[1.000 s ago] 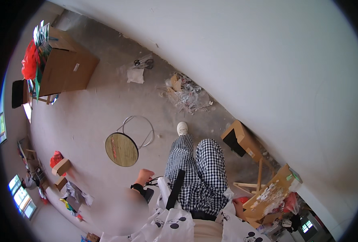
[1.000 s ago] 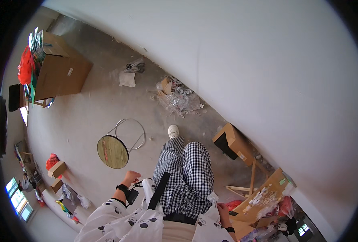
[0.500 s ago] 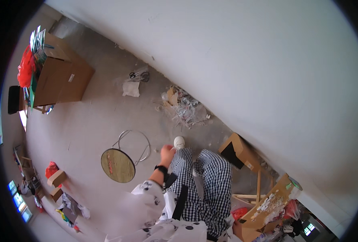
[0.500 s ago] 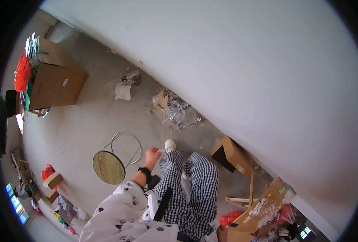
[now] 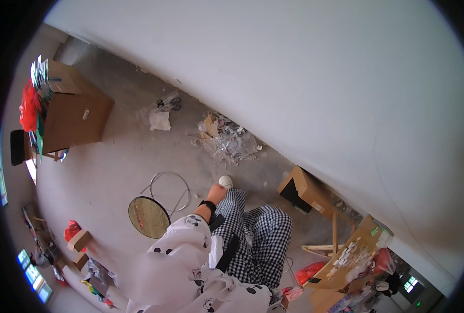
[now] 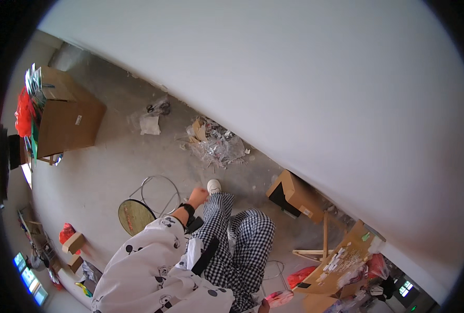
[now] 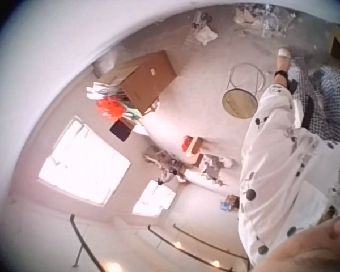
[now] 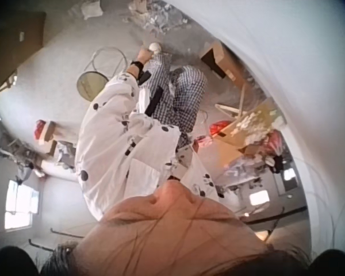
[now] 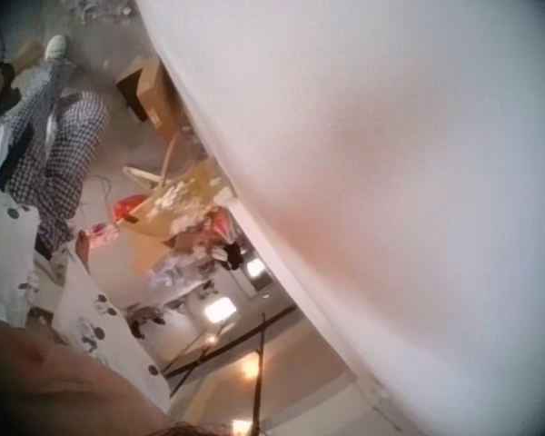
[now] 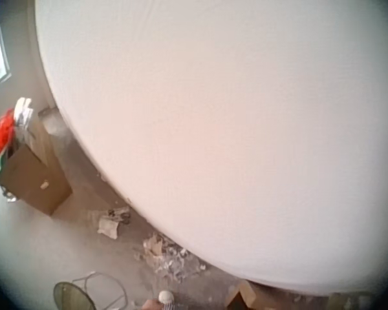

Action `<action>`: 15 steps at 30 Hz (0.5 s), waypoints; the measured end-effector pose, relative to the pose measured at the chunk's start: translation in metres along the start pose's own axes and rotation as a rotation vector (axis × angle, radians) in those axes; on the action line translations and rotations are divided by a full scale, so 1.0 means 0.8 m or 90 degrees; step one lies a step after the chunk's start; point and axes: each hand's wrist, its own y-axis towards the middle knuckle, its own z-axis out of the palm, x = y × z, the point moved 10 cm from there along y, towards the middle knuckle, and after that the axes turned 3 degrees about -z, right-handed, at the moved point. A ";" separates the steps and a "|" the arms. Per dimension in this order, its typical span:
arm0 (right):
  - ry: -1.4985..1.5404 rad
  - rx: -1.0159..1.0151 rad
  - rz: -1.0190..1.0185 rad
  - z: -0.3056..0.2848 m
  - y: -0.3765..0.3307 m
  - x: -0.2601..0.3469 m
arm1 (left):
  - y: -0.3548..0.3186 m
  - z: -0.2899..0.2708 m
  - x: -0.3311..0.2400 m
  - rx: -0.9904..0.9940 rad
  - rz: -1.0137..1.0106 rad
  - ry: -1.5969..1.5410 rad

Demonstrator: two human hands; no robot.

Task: Manually organizing and packing cotton swabs into small plastic bags.

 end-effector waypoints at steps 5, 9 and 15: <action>0.154 -0.022 0.034 0.063 -0.034 -0.074 | -0.083 0.014 0.034 0.169 -0.105 0.174; 0.284 -0.017 -0.122 0.136 -0.063 -0.067 | -0.107 -0.059 0.050 0.168 -0.025 0.219; 0.498 -0.049 0.043 0.185 -0.129 -0.057 | -0.194 -0.162 -0.040 0.121 -0.164 0.033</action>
